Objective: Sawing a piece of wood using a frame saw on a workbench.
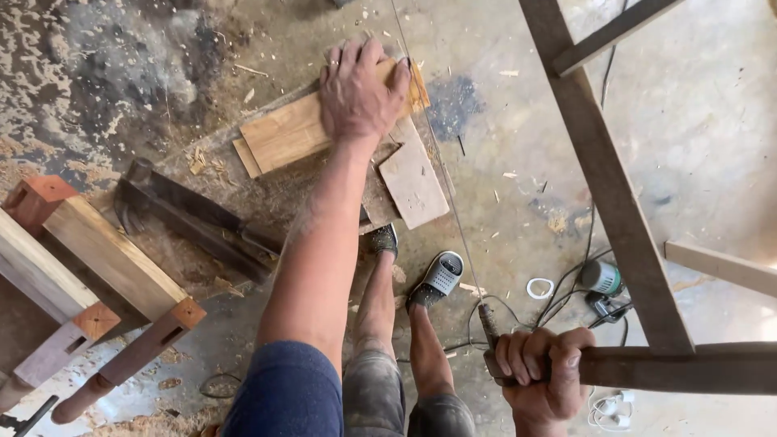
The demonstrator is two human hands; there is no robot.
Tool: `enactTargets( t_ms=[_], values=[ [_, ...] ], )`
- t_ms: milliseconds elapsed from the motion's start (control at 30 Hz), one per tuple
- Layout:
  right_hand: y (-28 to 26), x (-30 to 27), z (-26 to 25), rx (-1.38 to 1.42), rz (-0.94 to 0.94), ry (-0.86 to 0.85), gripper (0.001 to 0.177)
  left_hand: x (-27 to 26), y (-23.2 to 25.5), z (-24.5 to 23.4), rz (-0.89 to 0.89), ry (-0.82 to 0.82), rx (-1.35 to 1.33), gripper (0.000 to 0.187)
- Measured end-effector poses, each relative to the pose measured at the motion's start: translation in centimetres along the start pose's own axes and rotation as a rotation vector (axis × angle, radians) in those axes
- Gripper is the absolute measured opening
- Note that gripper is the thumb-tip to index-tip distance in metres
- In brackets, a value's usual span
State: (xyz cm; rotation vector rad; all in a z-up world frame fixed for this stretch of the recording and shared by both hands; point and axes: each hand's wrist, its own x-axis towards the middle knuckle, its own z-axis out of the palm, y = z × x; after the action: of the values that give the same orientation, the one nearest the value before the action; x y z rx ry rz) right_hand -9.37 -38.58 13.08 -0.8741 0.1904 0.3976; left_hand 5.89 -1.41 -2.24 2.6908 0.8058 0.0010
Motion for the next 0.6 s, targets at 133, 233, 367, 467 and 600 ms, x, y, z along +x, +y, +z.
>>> enactTargets(
  t_ms=[133,233,367,467,600],
  values=[
    [-1.1,-2.8,-2.2,0.047,0.01,0.058,0.027,-0.1,-0.3,0.5,0.04,0.052,0.019,0.036],
    [-2.4,-4.2,-3.0,0.119,0.06,0.091,0.03,-0.3,0.2,0.2,0.054,0.074,0.048,0.037],
    [-3.6,-4.3,-2.3,0.21,0.159,0.098,0.035,-0.1,0.1,0.5,0.075,0.116,0.071,0.039],
    [-4.3,-3.6,-0.6,0.17,0.155,0.139,0.034,0.2,0.1,0.0,0.05,0.045,0.075,0.042],
    [-5.4,-5.0,-1.3,0.144,0.147,0.158,0.031,0.0,0.1,0.4,0.006,-0.063,0.074,0.046]
  ],
)
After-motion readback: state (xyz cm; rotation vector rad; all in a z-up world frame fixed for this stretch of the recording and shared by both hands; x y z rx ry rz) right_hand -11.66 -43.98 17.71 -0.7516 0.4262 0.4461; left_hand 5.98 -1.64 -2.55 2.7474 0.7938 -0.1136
